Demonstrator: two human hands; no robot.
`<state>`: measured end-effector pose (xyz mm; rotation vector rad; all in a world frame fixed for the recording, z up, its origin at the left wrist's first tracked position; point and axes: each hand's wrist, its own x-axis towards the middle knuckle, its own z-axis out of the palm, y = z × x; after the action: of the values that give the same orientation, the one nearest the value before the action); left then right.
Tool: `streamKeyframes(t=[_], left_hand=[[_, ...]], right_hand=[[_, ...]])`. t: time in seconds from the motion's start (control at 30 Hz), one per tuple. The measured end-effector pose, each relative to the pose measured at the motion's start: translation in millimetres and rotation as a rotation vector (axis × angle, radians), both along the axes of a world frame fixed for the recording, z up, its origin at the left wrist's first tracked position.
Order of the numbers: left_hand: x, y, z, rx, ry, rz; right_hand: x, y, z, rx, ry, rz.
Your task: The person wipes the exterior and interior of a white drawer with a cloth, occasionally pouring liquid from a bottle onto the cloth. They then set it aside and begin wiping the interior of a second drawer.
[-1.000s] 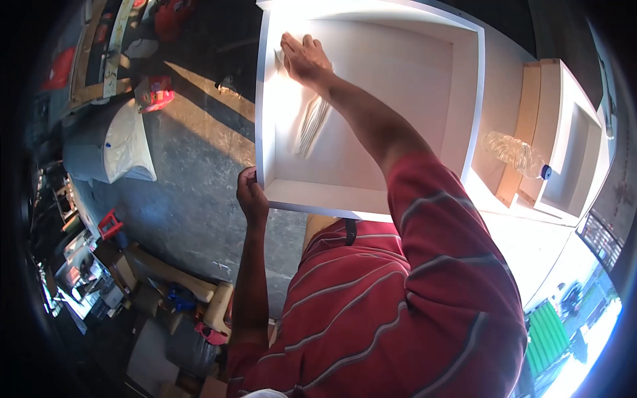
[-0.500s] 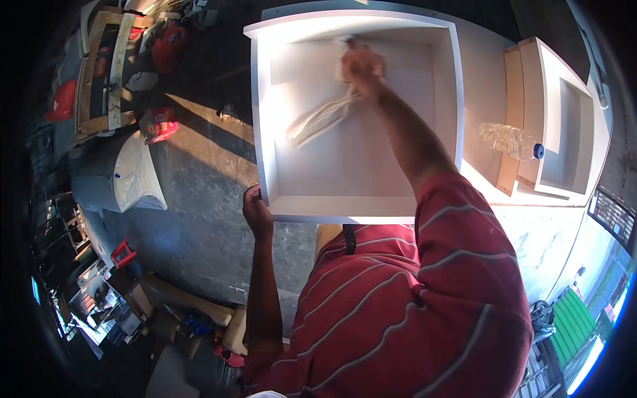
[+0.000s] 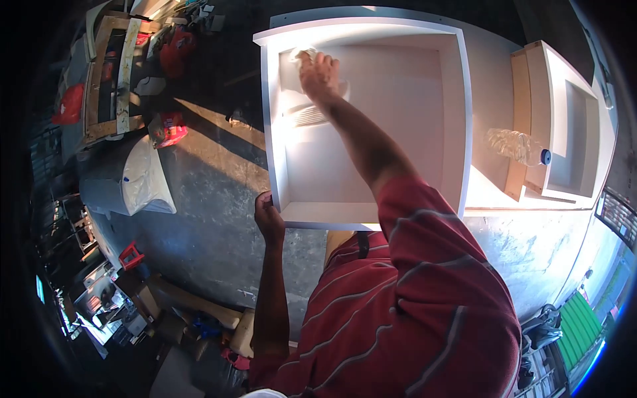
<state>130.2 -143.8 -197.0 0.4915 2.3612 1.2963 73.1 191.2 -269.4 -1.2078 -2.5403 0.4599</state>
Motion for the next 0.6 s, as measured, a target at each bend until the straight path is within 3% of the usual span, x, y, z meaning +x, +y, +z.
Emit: streamKeyframes(t=[0.03,0.2,0.33,0.37,0.47,0.6], left_hand=[[0,-3,-5,0.013,-0.007,0.005],[-3,-4,-7,0.007,-0.006,0.040],[-3,-6,-10,0.004,0.023,0.038],[-3,-6,-11,0.004,0.026,0.037],[-2,-8,-12,0.001,0.005,0.051],[0,-6,-8,0.026,-0.031,0.064]], right_hand=[[-11,0,12,-0.044,-0.107,0.047],[-34,0,12,-0.018,-0.103,0.173],[2,-25,19,-0.006,-0.134,0.396],[17,-38,9,0.094,-0.127,0.474],[67,-83,3,0.016,-0.089,0.770],[83,-88,18,0.011,-0.032,0.895]])
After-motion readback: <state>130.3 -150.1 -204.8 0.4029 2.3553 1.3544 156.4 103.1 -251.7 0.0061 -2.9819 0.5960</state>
